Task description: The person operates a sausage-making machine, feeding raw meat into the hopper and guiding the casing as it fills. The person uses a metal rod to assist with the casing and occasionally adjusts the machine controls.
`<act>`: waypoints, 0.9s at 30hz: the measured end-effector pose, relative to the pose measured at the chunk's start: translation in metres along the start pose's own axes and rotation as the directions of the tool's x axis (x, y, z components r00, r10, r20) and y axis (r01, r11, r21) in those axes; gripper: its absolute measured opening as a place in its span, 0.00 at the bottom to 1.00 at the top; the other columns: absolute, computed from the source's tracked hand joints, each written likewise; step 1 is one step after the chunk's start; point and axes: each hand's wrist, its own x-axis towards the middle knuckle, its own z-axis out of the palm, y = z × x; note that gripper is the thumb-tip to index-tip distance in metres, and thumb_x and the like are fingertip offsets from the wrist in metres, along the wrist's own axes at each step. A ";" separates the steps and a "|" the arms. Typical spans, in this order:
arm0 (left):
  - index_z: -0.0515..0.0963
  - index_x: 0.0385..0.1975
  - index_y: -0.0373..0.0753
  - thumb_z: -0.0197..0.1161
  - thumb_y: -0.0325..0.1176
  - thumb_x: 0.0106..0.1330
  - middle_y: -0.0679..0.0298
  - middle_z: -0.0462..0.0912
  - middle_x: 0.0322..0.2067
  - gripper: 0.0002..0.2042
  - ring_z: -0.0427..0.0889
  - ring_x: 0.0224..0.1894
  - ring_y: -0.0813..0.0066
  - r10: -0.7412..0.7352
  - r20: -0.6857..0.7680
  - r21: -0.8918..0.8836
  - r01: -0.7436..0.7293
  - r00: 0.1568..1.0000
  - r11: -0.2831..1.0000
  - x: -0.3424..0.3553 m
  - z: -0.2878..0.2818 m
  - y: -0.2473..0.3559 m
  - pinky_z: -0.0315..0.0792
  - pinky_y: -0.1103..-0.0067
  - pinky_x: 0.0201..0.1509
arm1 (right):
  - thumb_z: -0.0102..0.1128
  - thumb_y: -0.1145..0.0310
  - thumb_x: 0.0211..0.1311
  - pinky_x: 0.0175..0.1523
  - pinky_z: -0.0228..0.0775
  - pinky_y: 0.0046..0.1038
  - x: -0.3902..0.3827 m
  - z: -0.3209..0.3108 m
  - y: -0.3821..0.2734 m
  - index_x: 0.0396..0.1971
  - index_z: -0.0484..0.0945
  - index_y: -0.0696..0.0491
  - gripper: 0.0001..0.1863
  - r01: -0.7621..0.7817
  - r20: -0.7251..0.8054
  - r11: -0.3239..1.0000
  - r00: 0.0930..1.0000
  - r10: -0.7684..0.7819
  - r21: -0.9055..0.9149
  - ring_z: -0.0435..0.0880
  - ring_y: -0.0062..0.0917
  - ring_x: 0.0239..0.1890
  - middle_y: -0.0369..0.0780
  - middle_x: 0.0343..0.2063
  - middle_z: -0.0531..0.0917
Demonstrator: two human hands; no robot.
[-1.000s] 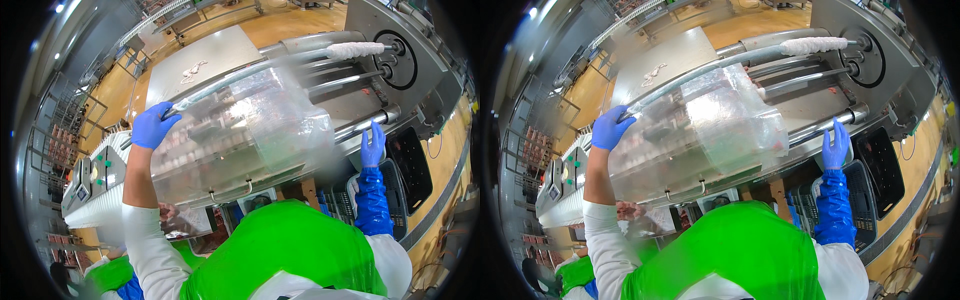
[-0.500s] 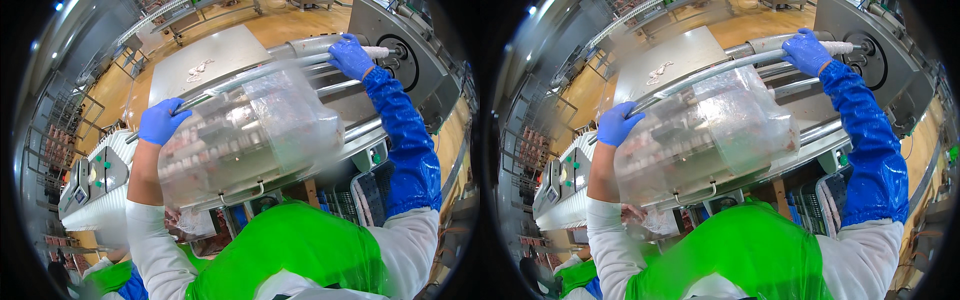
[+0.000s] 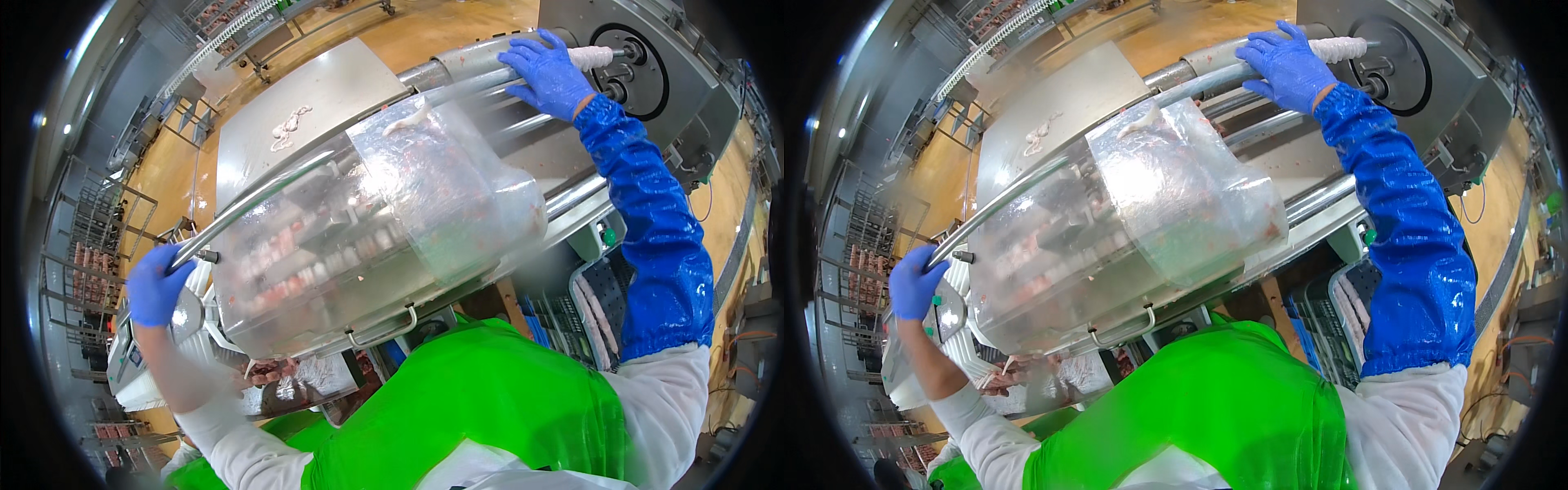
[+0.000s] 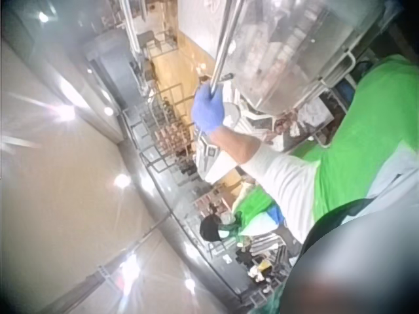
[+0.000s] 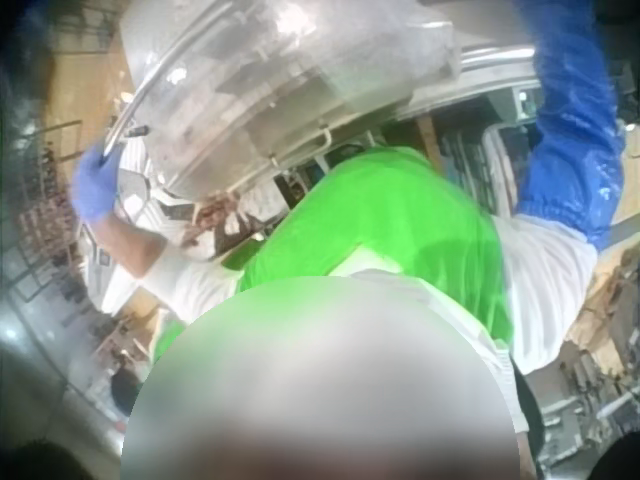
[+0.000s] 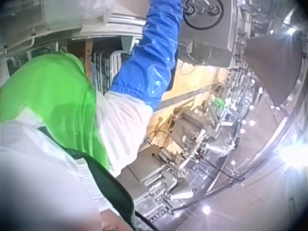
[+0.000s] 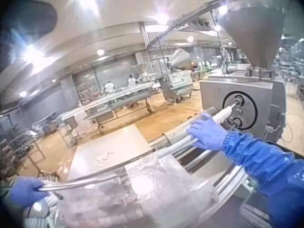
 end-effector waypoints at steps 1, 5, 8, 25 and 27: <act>0.83 0.41 0.38 0.71 0.35 0.60 0.57 0.81 0.27 0.12 0.79 0.28 0.63 -0.096 0.008 0.050 0.096 0.995 0.994 -0.014 -0.015 -0.017 0.73 0.73 0.36 | 0.67 0.56 0.61 0.71 0.53 0.42 0.003 -0.010 -0.005 0.57 0.77 0.46 0.25 -0.030 -0.035 0.999 0.999 0.031 0.017 0.79 0.35 0.59 0.42 0.53 0.82; 0.82 0.43 0.36 0.69 0.32 0.61 0.58 0.80 0.28 0.12 0.79 0.29 0.73 -0.266 -0.125 0.027 0.271 0.956 0.962 -0.053 -0.056 -0.031 0.73 0.75 0.38 | 0.69 0.55 0.59 0.69 0.59 0.41 -0.022 -0.065 -0.022 0.65 0.73 0.47 0.34 -0.246 -0.234 0.946 0.927 0.293 0.209 0.76 0.36 0.62 0.43 0.59 0.79; 0.82 0.45 0.36 0.68 0.31 0.62 0.58 0.81 0.29 0.13 0.80 0.31 0.74 -0.187 -0.256 -0.037 0.183 0.949 0.982 -0.060 -0.064 -0.012 0.75 0.76 0.40 | 0.71 0.57 0.56 0.67 0.63 0.40 -0.057 -0.105 -0.045 0.64 0.73 0.49 0.35 -0.323 -0.350 0.902 0.841 0.413 0.288 0.76 0.40 0.62 0.42 0.60 0.79; 0.83 0.44 0.36 0.70 0.35 0.62 0.50 0.84 0.31 0.14 0.82 0.27 0.54 0.289 0.074 -0.085 -0.283 0.955 0.955 0.036 -0.013 0.329 0.76 0.70 0.36 | 0.47 0.64 0.77 0.33 0.71 0.31 -0.426 0.034 -0.086 0.29 0.78 0.56 0.17 -0.406 0.529 -0.470 0.041 0.847 0.784 0.75 0.24 0.21 0.36 0.21 0.80; 0.83 0.44 0.36 0.71 0.36 0.62 0.50 0.84 0.31 0.14 0.83 0.28 0.55 0.311 0.079 -0.082 -0.304 0.947 0.949 0.041 -0.010 0.349 0.76 0.70 0.36 | 0.51 0.70 0.73 0.28 0.70 0.36 -0.463 0.075 -0.079 0.36 0.77 0.55 0.07 -0.842 0.093 0.164 0.245 0.965 0.515 0.76 0.28 0.20 0.37 0.20 0.80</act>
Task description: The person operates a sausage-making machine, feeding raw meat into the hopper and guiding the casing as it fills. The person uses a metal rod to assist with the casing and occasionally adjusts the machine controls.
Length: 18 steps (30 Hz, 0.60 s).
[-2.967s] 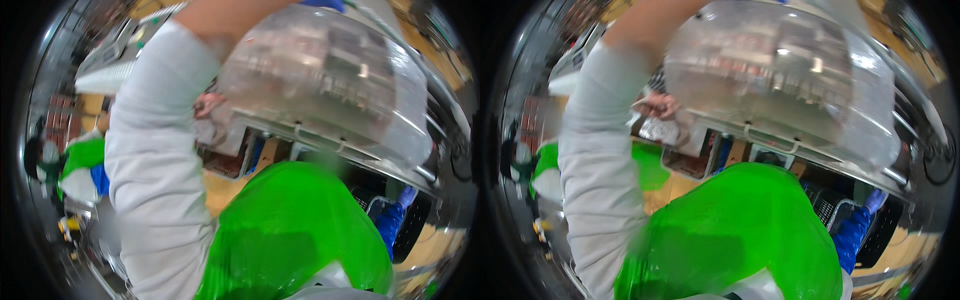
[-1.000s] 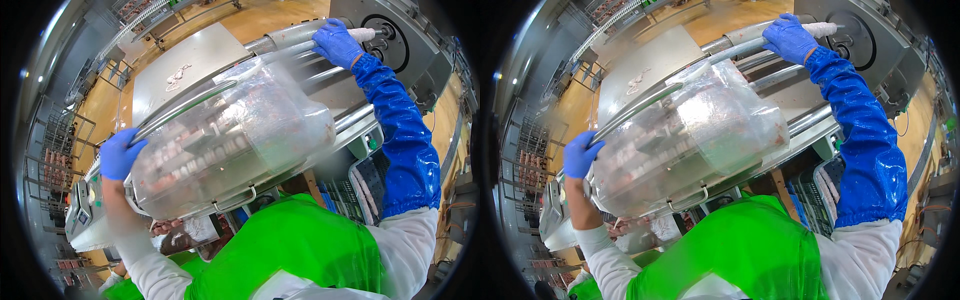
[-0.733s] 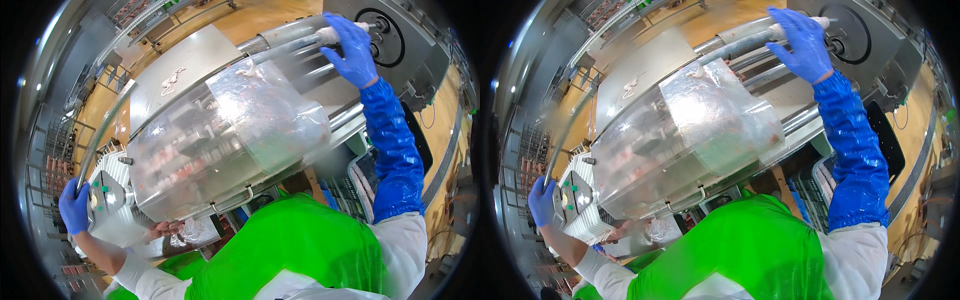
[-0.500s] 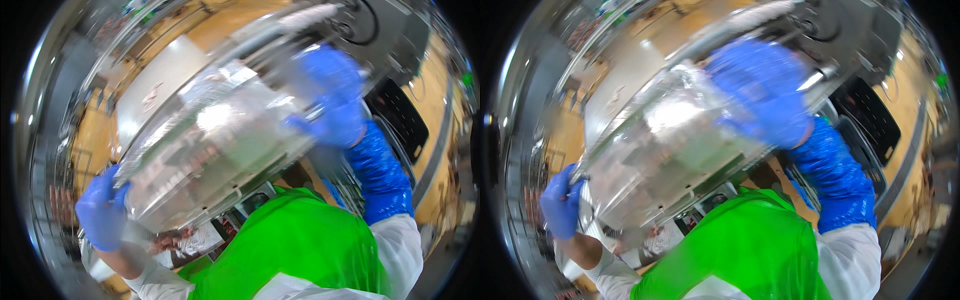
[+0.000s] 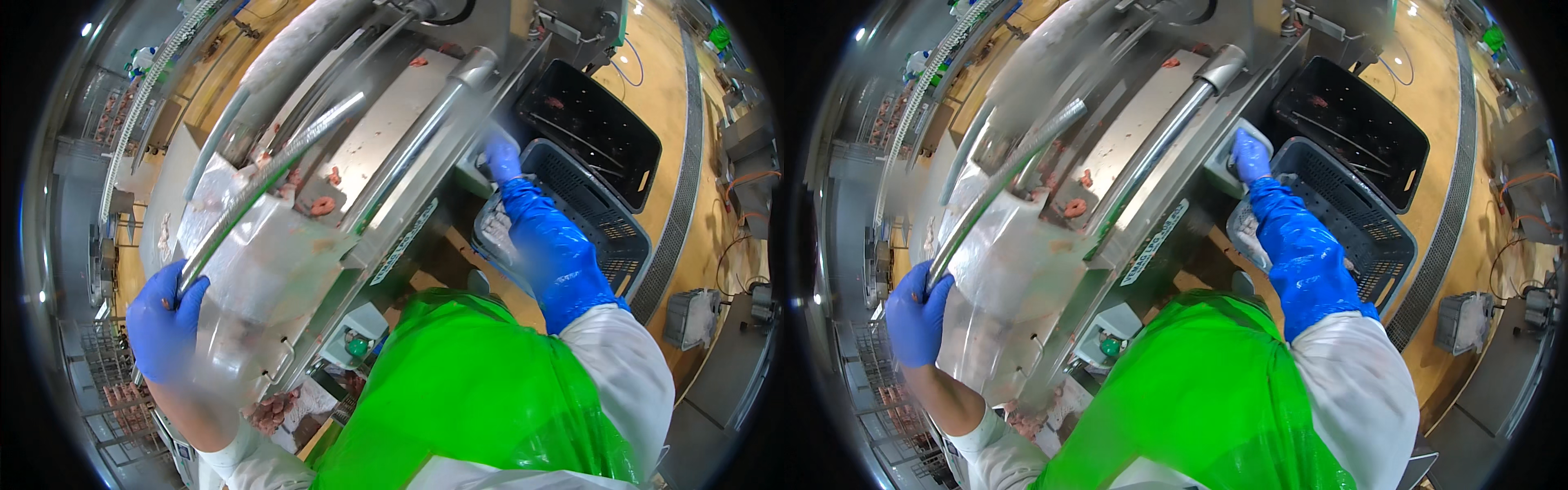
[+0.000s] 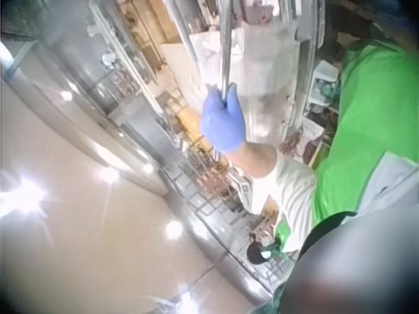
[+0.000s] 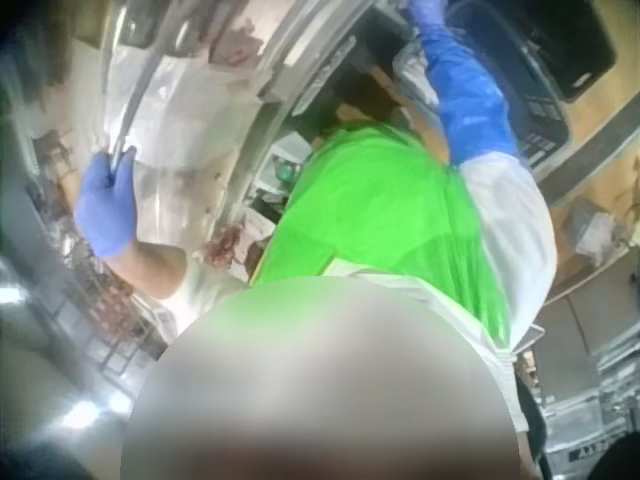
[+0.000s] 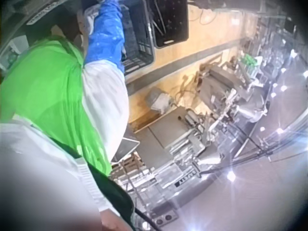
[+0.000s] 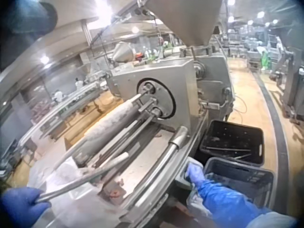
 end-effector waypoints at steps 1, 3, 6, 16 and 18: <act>0.83 0.45 0.36 0.71 0.36 0.62 0.50 0.84 0.32 0.14 0.84 0.29 0.55 0.000 0.006 -0.001 0.000 1.000 1.000 0.006 0.006 0.008 0.76 0.70 0.36 | 0.49 0.67 0.74 0.27 0.68 0.34 -0.005 0.007 -0.005 0.33 0.76 0.54 0.10 0.064 0.002 0.998 0.998 -0.064 0.010 0.75 0.26 0.20 0.37 0.19 0.78; 0.82 0.46 0.35 0.71 0.36 0.62 0.53 0.84 0.31 0.15 0.83 0.27 0.61 0.078 0.017 -0.030 -0.078 0.997 0.997 0.008 0.017 0.030 0.75 0.72 0.35 | 0.46 0.63 0.75 0.31 0.67 0.27 -0.011 0.002 -0.021 0.31 0.77 0.54 0.15 -0.191 0.233 0.891 0.967 0.099 0.412 0.75 0.22 0.24 0.37 0.23 0.78; 0.82 0.46 0.36 0.71 0.37 0.62 0.53 0.85 0.33 0.16 0.84 0.31 0.59 0.210 0.078 -0.035 -0.208 0.975 0.978 0.016 0.045 0.072 0.77 0.71 0.37 | 0.49 0.58 0.73 0.46 0.70 0.27 0.000 -0.053 -0.111 0.39 0.79 0.57 0.17 -0.112 0.007 0.868 0.992 0.124 0.484 0.77 0.25 0.36 0.40 0.36 0.80; 0.74 0.61 0.41 0.73 0.37 0.54 0.57 0.80 0.51 0.31 0.78 0.55 0.55 0.770 -0.026 -0.107 -0.768 0.637 0.632 0.069 0.120 0.258 0.73 0.63 0.55 | 0.69 0.68 0.48 0.40 0.75 0.41 -0.008 -0.209 -0.107 0.37 0.83 0.46 0.12 0.263 0.451 0.891 0.889 -0.075 -0.370 0.84 0.41 0.35 0.40 0.30 0.83; 0.74 0.63 0.40 0.74 0.36 0.53 0.54 0.77 0.58 0.33 0.75 0.61 0.52 0.747 -0.093 -0.183 -0.749 0.658 0.637 0.071 0.093 0.235 0.70 0.61 0.62 | 0.68 0.64 0.56 0.41 0.77 0.43 -0.019 -0.262 -0.061 0.38 0.82 0.51 0.12 0.048 0.276 0.810 0.950 0.143 -0.585 0.84 0.47 0.36 0.46 0.32 0.84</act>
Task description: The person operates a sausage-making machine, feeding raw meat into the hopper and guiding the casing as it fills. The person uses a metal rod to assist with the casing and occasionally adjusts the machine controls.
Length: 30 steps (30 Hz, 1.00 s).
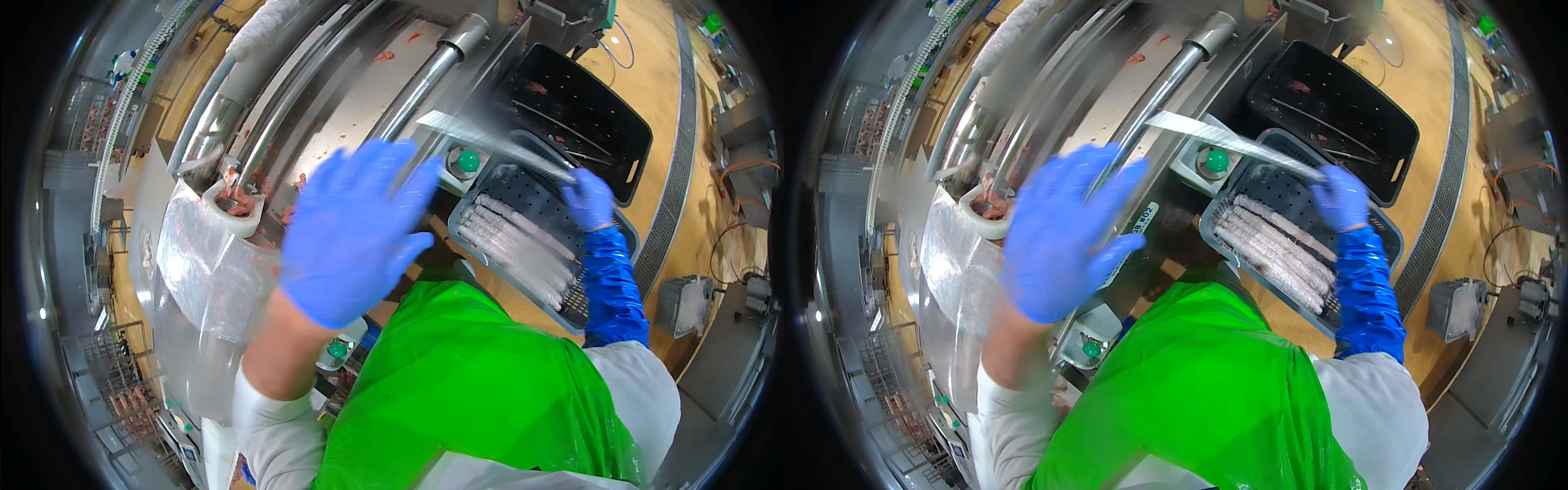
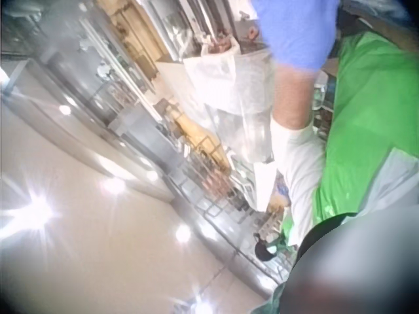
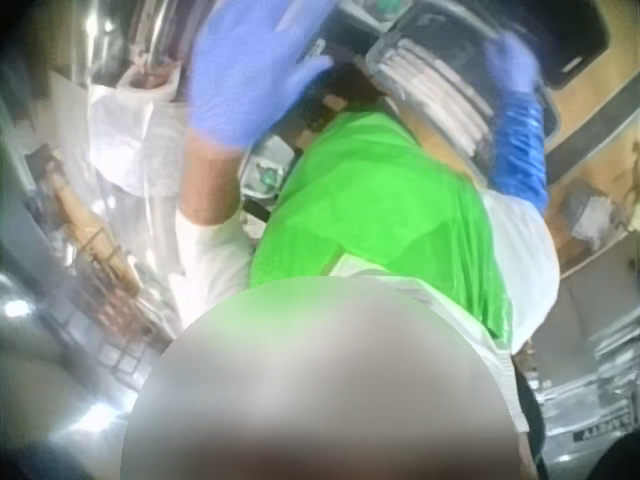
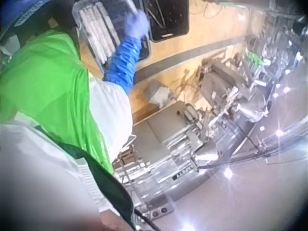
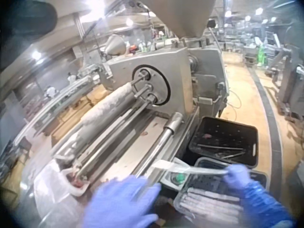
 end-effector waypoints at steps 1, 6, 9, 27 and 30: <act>0.74 0.63 0.40 0.73 0.34 0.54 0.53 0.76 0.59 0.32 0.74 0.63 0.51 -0.075 -0.040 -0.033 0.073 0.996 0.997 -0.015 -0.006 -0.012 0.68 0.62 0.64 | 0.66 0.59 0.61 0.40 0.77 0.44 -0.006 -0.002 0.037 0.39 0.81 0.52 0.13 -0.150 -0.019 0.988 0.989 0.149 -0.041 0.85 0.48 0.36 0.49 0.32 0.85; 0.77 0.58 0.37 0.70 0.27 0.56 0.51 0.76 0.61 0.26 0.75 0.63 0.51 -0.359 -0.276 -0.147 0.330 0.892 0.932 -0.109 -0.022 -0.072 0.65 0.64 0.69 | 0.58 0.50 0.67 0.44 0.76 0.49 -0.006 -0.013 0.165 0.43 0.80 0.49 0.17 -0.415 0.001 0.836 0.896 0.445 -0.359 0.84 0.52 0.41 0.51 0.37 0.85; 0.75 0.60 0.33 0.66 0.24 0.60 0.51 0.79 0.59 0.25 0.75 0.64 0.56 -0.479 -0.325 -0.018 0.501 0.815 0.865 -0.156 -0.043 -0.079 0.65 0.65 0.69 | 0.53 0.49 0.68 0.49 0.75 0.52 0.012 0.002 0.196 0.46 0.79 0.49 0.20 -0.403 0.112 0.809 0.865 0.490 -0.427 0.83 0.53 0.45 0.53 0.40 0.85; 0.82 0.49 0.36 0.66 0.26 0.61 0.54 0.84 0.49 0.16 0.81 0.52 0.59 -0.676 -0.482 -0.437 0.516 0.557 0.737 -0.277 -0.009 -0.011 0.73 0.69 0.57 | 0.65 0.61 0.65 0.72 0.61 0.38 0.131 0.156 -0.424 0.67 0.69 0.54 0.32 0.572 -0.092 0.215 0.460 -0.883 0.791 0.71 0.40 0.68 0.48 0.64 0.75; 0.83 0.47 0.38 0.66 0.28 0.60 0.56 0.84 0.48 0.14 0.81 0.52 0.57 -0.737 -0.419 -0.410 0.614 0.530 0.674 -0.288 -0.005 0.014 0.73 0.65 0.59 | 0.64 0.59 0.65 0.70 0.63 0.38 0.142 0.228 -0.478 0.67 0.68 0.55 0.33 0.567 0.026 0.247 0.369 -0.929 0.786 0.72 0.40 0.66 0.49 0.63 0.75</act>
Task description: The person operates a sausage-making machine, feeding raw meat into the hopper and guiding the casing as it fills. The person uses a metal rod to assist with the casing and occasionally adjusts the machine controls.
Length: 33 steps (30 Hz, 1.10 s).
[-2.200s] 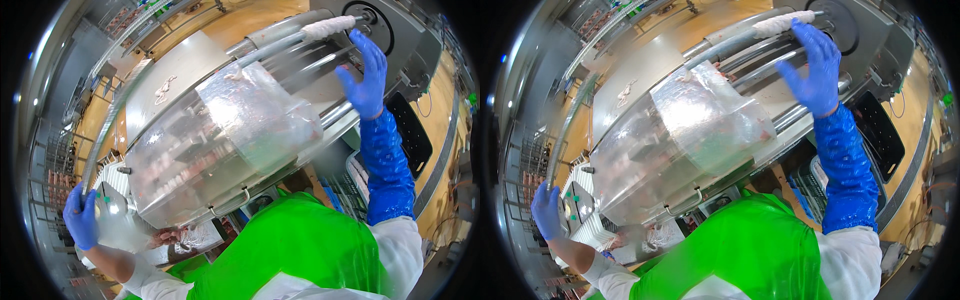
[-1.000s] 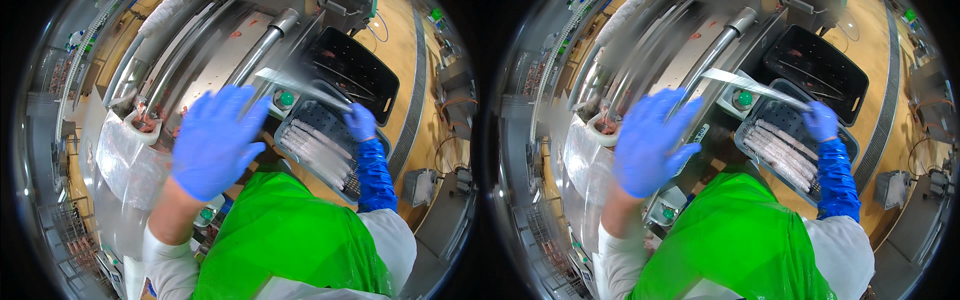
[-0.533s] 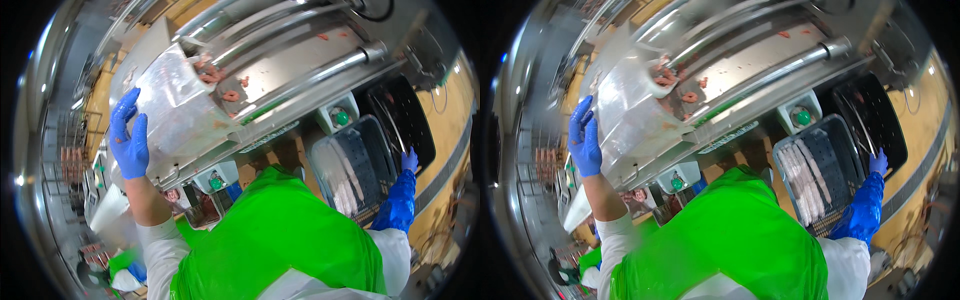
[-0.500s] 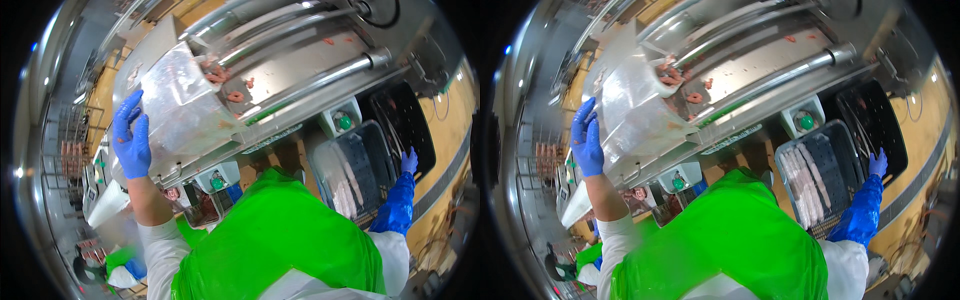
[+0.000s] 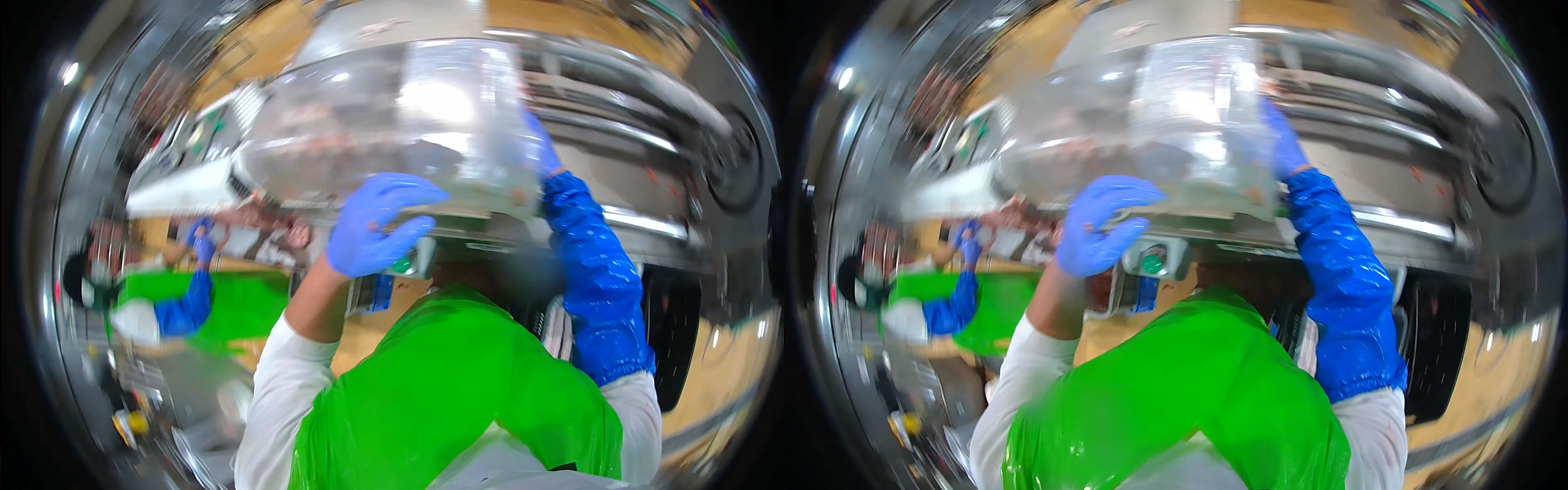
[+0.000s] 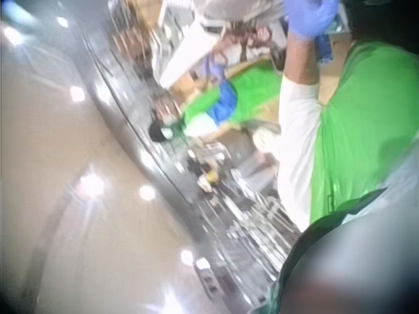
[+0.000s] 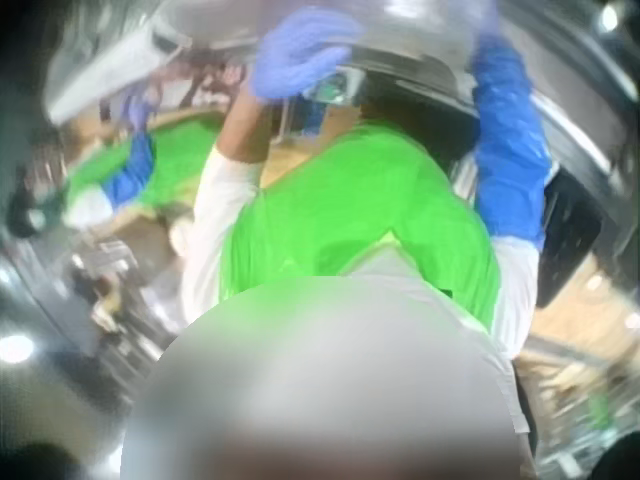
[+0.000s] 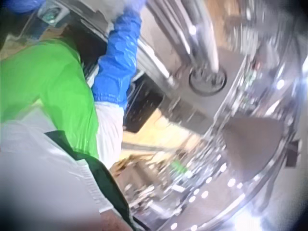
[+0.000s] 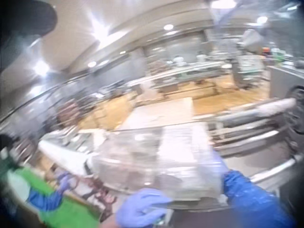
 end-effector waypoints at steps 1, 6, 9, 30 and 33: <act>0.84 0.48 0.39 0.67 0.29 0.60 0.57 0.84 0.48 0.15 0.82 0.50 0.57 0.003 0.002 0.001 -0.003 1.000 1.000 -0.014 -0.003 -0.006 0.74 0.65 0.58 | 0.64 0.58 0.65 0.69 0.64 0.38 0.001 0.006 0.010 0.66 0.69 0.55 0.32 -0.057 0.071 0.997 0.996 0.060 -0.045 0.73 0.40 0.65 0.49 0.62 0.76; 0.83 0.50 0.40 0.67 0.30 0.61 0.57 0.85 0.46 0.16 0.83 0.48 0.58 -0.171 -0.036 0.010 0.172 0.985 0.985 -0.079 -0.016 -0.024 0.75 0.66 0.55 | 0.62 0.54 0.65 0.66 0.67 0.38 -0.024 0.000 0.046 0.62 0.73 0.54 0.29 -0.204 0.222 0.958 0.943 0.248 -0.202 0.76 0.40 0.61 0.49 0.59 0.78; 0.83 0.48 0.41 0.67 0.32 0.62 0.57 0.85 0.44 0.14 0.83 0.48 0.57 -0.233 -0.046 0.042 0.234 0.972 0.971 -0.099 -0.026 -0.031 0.75 0.67 0.54 | 0.60 0.52 0.66 0.63 0.69 0.38 -0.045 -0.007 0.059 0.60 0.75 0.53 0.28 -0.258 0.233 0.942 0.923 0.305 -0.213 0.78 0.40 0.59 0.49 0.57 0.80; 0.82 0.39 0.35 0.60 0.25 0.67 0.61 0.84 0.39 0.05 0.81 0.44 0.70 -0.716 -0.177 -0.033 0.723 0.675 0.690 -0.254 -0.083 -0.089 0.73 0.75 0.53 | 0.62 0.46 0.61 0.58 0.71 0.45 -0.080 -0.033 -0.056 0.49 0.82 0.55 0.28 -0.249 0.149 0.944 0.947 0.284 -0.218 0.80 0.49 0.52 0.52 0.45 0.83; 0.82 0.38 0.35 0.60 0.26 0.69 0.64 0.84 0.38 0.05 0.80 0.43 0.75 -0.857 -0.254 -0.187 0.847 0.448 0.498 -0.312 -0.095 -0.086 0.73 0.78 0.51 | 0.67 0.41 0.55 0.62 0.66 0.49 -0.177 -0.027 -0.061 0.50 0.80 0.57 0.35 -0.274 -0.064 0.928 0.962 0.266 -0.251 0.78 0.49 0.53 0.53 0.47 0.80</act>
